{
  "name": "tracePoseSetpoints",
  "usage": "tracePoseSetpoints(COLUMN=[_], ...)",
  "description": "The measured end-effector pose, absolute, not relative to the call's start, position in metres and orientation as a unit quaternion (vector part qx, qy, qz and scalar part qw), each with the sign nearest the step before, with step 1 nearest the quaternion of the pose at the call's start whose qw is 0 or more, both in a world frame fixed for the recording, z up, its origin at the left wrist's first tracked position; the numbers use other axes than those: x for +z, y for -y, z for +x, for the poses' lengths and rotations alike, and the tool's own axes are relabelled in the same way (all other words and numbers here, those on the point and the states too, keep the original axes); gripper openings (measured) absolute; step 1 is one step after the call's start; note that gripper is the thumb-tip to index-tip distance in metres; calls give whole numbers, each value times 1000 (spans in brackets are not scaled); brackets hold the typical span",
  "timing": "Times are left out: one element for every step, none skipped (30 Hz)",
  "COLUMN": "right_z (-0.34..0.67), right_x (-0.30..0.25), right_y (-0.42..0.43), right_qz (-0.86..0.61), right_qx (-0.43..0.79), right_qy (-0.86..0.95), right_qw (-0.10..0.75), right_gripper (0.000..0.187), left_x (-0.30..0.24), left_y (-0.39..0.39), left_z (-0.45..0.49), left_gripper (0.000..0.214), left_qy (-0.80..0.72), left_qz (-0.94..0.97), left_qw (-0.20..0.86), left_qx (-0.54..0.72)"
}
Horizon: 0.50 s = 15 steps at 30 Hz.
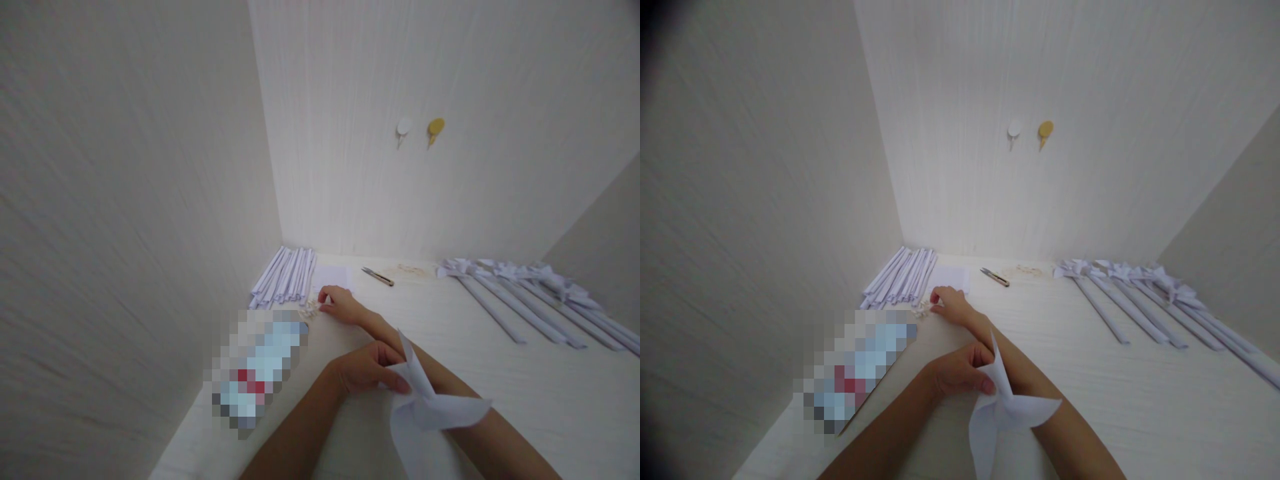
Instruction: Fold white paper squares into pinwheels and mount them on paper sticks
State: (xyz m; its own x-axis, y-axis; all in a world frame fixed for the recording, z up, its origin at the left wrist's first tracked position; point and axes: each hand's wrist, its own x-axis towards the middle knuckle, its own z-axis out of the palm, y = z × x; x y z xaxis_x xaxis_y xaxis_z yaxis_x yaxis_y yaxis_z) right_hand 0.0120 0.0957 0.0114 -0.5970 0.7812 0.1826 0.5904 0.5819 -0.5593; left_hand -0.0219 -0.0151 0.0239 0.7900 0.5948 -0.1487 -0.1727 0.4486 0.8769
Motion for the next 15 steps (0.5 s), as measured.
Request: tracePoseSetpoints(right_z=[12,11,11,10,9,8,8,7,8,8,8,9,10,11,11], right_x=[11,11,11,10,10,10,10,11,11,11,11,11,12,12,12], right_y=[-96,-96,-96,-96,-96,-96,-96,-96,-96,-96,-96,-96,-96,-97,-96], right_qz=[-396,-396,-395,-392,-390,-387,-386,-385,-384,-381,-377,-371,-365,-360,-357], right_qx=[231,236,240,243,245,246,247,248,250,254,257,261,264,265,264], right_qy=[863,862,861,861,861,861,860,859,857,855,853,853,853,853,853], right_qw=[210,210,211,213,216,220,225,230,237,245,252,258,264,269,273], right_gripper=[11,12,13,13,13,13,13,14,16,17,17,17,15,13,12], left_x=[25,25,26,26,26,25,25,24,24,24,24,23,23,23,23], left_y=[15,16,16,16,16,15,15,15,15,15,15,14,14,14,14], left_z=[-22,-22,-22,-23,-23,-23,-23,-23,-24,-24,-24,-23,-23,-23,-23], left_gripper=[37,37,37,37,37,36,36,36,36,37,37,37,37,37,37], left_qy=[-225,-224,-223,-221,-218,-216,-213,-211,-209,-207,-206,-206,-207,-210,-212], left_qz=[470,468,467,465,465,465,465,466,466,466,465,466,467,467,467], left_qw=[821,822,823,824,825,825,826,826,826,827,827,827,826,826,826], left_qx=[234,235,236,237,237,237,238,237,237,238,238,239,238,237,234])
